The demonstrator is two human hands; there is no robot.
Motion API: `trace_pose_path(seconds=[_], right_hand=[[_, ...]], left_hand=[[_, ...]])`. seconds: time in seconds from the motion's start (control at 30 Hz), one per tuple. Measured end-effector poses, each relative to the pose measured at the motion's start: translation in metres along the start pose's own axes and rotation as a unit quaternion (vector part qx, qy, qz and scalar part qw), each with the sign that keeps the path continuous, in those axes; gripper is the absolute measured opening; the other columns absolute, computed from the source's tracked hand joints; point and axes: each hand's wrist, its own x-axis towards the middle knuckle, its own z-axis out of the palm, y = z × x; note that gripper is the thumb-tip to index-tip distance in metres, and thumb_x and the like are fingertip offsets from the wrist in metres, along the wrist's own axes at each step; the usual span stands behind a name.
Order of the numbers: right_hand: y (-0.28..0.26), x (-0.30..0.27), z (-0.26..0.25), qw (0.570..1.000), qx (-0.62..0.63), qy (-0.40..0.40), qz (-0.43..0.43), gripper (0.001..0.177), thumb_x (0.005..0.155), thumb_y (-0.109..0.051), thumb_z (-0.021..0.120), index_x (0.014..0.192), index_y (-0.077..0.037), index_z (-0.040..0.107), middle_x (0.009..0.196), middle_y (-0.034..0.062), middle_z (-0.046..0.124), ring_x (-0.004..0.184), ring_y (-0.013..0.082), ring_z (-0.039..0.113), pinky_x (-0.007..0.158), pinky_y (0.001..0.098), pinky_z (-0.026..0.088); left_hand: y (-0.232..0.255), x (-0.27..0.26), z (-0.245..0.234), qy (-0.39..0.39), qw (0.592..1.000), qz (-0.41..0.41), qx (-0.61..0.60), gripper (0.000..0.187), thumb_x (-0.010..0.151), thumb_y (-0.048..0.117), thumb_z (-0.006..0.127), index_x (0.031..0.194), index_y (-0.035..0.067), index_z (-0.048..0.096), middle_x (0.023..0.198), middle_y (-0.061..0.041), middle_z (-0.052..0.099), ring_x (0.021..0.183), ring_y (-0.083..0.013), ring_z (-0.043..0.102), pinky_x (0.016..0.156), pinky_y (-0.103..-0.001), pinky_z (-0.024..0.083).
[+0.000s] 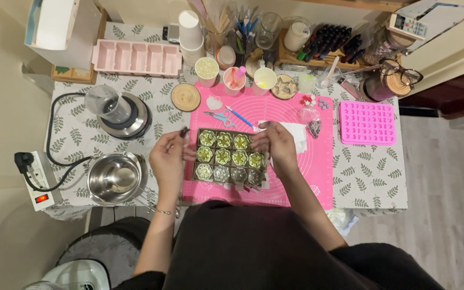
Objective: The person stirs a dark liquid in a small container, wipes a metal bowl with a tissue, and then places small decorative items into the tops of multiple green candles arranged in a tray. The person handles the candles and decorations one at a time.
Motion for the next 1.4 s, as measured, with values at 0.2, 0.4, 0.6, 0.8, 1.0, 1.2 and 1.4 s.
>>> trace_pose_path(seconds=[0.2,0.4,0.6,0.8,1.0,1.2,1.4], right_hand=[[0.000,0.001,-0.006,0.995,-0.052,-0.005,-0.084,0.029,0.109,-0.022,0.042,0.111,0.000,0.062,0.080,0.0110,0.071,0.075,0.0176,0.067,0.076,0.0320,0.055],[-0.005,-0.017,-0.016,0.994,-0.082,0.053,-0.039,0.061,0.113,-0.040,0.021,0.105,0.000,0.066,0.077,0.0116,0.068,0.075,0.0182,0.070,0.076,0.0310,0.056],[0.049,-0.026,-0.074,0.987,-0.114,0.108,0.011,0.041,0.109,-0.032,0.037,0.112,-0.001,0.063,0.095,0.0113,0.071,0.081,0.0168,0.068,0.075,0.0308,0.054],[0.058,-0.048,-0.081,0.983,-0.128,0.131,0.022,0.026,0.102,-0.017,0.052,0.117,0.001,0.064,0.095,0.0106,0.072,0.080,0.0159,0.068,0.075,0.0306,0.055],[0.029,-0.028,-0.079,0.982,-0.129,0.134,-0.039,0.025,0.097,-0.008,0.057,0.120,-0.001,0.064,0.096,0.0100,0.072,0.081,0.0165,0.069,0.075,0.0295,0.057],[0.015,0.003,-0.137,0.915,-0.316,0.216,-0.127,0.022,0.097,-0.009,0.065,0.117,-0.001,0.070,0.097,0.0116,0.071,0.088,0.0208,0.068,0.077,0.0331,0.055],[0.050,0.050,-0.182,0.820,-0.486,0.286,-0.096,0.038,0.090,-0.002,0.066,0.126,-0.014,0.069,0.105,0.0179,0.062,0.099,0.0330,0.061,0.090,0.0447,0.049]], left_hand=[[0.016,-0.008,0.004,-0.027,0.999,0.031,0.025,0.023,0.107,0.015,0.052,0.114,-0.002,0.065,0.081,-0.008,0.073,0.065,-0.0128,0.070,0.057,-0.025,0.055],[-0.016,-0.016,-0.014,-0.034,0.996,0.004,0.077,0.043,0.114,0.028,0.045,0.118,-0.006,0.070,0.089,-0.016,0.073,0.072,-0.0164,0.069,0.064,-0.029,0.056],[-0.027,-0.013,-0.026,-0.059,0.987,0.061,0.135,0.061,0.112,0.042,0.025,0.145,-0.002,0.052,0.134,-0.020,0.067,0.122,-0.0253,0.065,0.105,-0.037,0.049],[-0.030,-0.015,-0.022,-0.106,0.987,0.036,0.113,0.064,0.112,0.046,0.024,0.150,-0.001,0.046,0.142,-0.022,0.062,0.131,-0.0290,0.062,0.113,-0.040,0.046],[-0.009,-0.011,0.000,-0.150,0.981,0.043,0.115,0.066,0.110,0.047,0.025,0.151,0.000,0.044,0.143,-0.021,0.061,0.126,-0.0297,0.063,0.109,-0.041,0.048],[0.006,-0.009,0.015,-0.179,0.974,0.078,0.118,0.064,0.112,0.046,0.028,0.151,-0.002,0.044,0.144,-0.021,0.060,0.128,-0.0283,0.064,0.111,-0.041,0.050],[-0.003,-0.004,0.010,-0.162,0.979,0.068,0.103,0.058,0.112,0.039,0.034,0.150,-0.003,0.046,0.142,-0.019,0.062,0.120,-0.0240,0.066,0.105,-0.037,0.053]])
